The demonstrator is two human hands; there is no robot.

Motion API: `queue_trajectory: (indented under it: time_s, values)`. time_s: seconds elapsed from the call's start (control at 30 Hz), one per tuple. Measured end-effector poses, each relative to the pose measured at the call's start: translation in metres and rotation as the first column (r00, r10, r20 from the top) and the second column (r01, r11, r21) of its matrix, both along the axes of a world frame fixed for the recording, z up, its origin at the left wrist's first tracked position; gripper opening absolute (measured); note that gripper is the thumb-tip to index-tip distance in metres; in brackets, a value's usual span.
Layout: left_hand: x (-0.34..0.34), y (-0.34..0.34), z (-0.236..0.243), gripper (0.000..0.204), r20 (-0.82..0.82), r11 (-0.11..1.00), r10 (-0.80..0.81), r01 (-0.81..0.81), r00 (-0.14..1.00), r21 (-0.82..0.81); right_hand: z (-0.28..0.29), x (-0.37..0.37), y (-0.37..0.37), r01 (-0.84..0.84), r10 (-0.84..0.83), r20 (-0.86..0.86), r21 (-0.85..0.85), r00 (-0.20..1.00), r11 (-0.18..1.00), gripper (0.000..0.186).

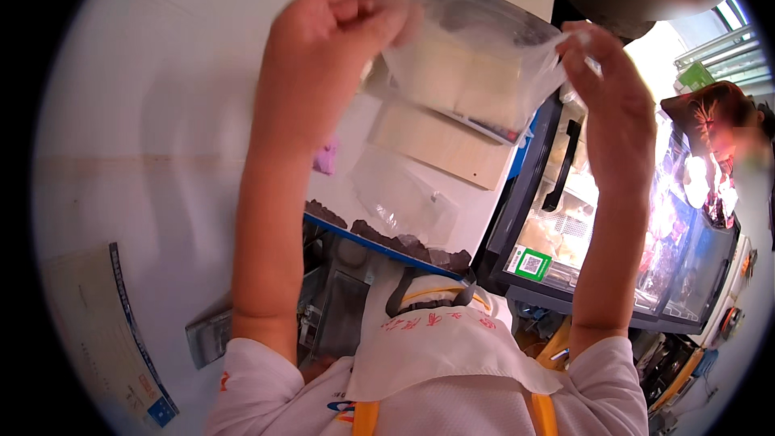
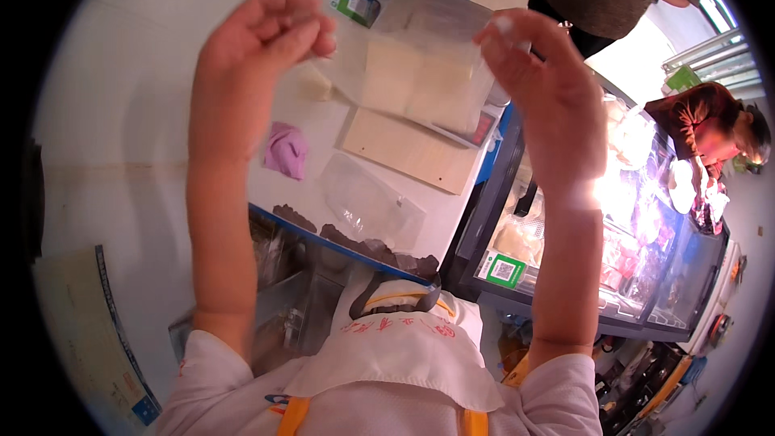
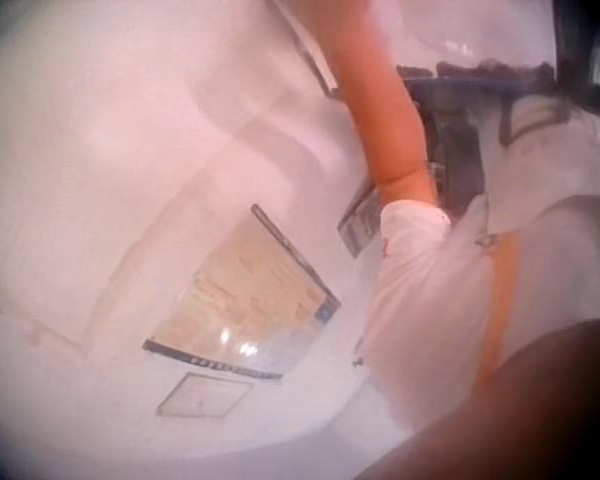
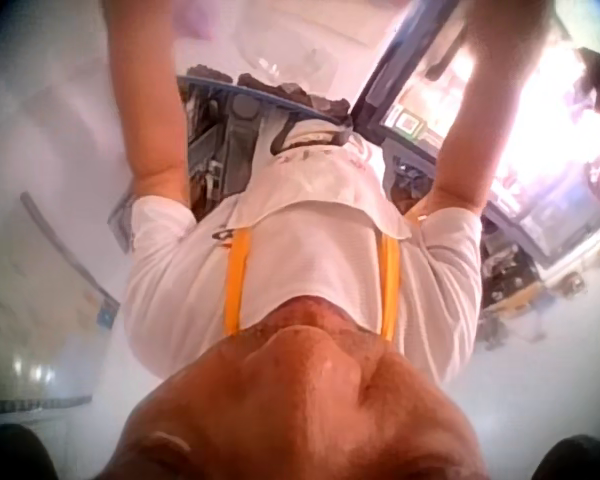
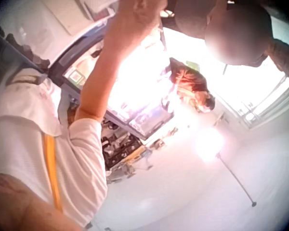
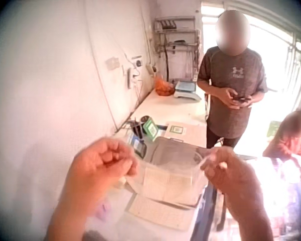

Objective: The person places rectangular blocks of tofu into plastic bags on a stainless steel counter, then weighs the bags on a digital scale and hands them to customers. The person repeats this process multiple times throughout the clip.

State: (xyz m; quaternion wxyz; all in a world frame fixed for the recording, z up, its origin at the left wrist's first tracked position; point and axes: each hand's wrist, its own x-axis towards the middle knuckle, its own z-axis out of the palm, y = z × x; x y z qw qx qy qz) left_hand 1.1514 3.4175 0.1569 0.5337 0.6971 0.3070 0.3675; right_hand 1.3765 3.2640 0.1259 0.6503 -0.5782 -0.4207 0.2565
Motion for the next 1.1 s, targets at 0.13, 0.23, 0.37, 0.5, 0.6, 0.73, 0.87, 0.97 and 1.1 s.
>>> queue_trajectory:
  time_s: [0.13,0.23,0.37,0.5,0.6,0.73,0.87,0.97,1.1]
  values:
    - [-0.043,-0.038,-0.036,0.027,-0.063,0.973,0.053,-0.065,0.997,-0.220,-0.043,-0.033,-0.016,-0.209,0.177,-0.255,-0.104,0.951,0.972,0.017]
    - [-0.078,-0.072,-0.071,0.031,-0.081,0.933,0.058,-0.083,0.995,-0.351,-0.090,-0.064,-0.024,-0.388,0.325,-0.378,-0.101,0.867,0.916,0.017]
    - [-0.114,-0.100,-0.120,0.036,-0.204,0.937,-0.011,-0.062,0.979,-0.345,-0.138,-0.093,-0.035,-0.492,0.392,-0.440,-0.139,0.808,0.860,0.019]
    - [-0.130,-0.113,-0.134,0.041,-0.218,0.920,-0.065,-0.026,0.974,-0.392,-0.168,-0.111,-0.039,-0.495,0.419,-0.326,-0.200,0.848,0.846,0.023]
    - [-0.141,-0.121,-0.154,0.036,-0.133,0.846,-0.024,-0.051,0.991,-0.530,-0.174,-0.119,-0.041,-0.495,0.443,-0.226,-0.313,0.868,0.811,0.028]
    - [-0.147,-0.118,-0.170,0.020,-0.308,0.973,-0.015,-0.057,0.951,-0.225,-0.183,-0.137,-0.039,-0.463,0.375,-0.323,-0.259,0.869,0.848,0.024]
    - [-0.143,-0.115,-0.205,0.015,-0.208,0.994,0.069,-0.048,0.976,0.101,-0.199,-0.151,-0.037,-0.411,0.299,-0.389,-0.246,0.871,0.878,0.018]
    - [-0.124,-0.116,-0.234,0.018,0.064,0.978,0.049,-0.035,0.997,-0.206,-0.208,-0.162,-0.032,-0.336,0.201,-0.425,-0.272,0.882,0.902,0.019]
    - [-0.096,-0.124,-0.234,0.028,0.046,0.901,0.066,-0.039,0.997,-0.433,-0.227,-0.168,-0.024,-0.183,0.027,-0.498,-0.266,0.867,0.946,0.020]
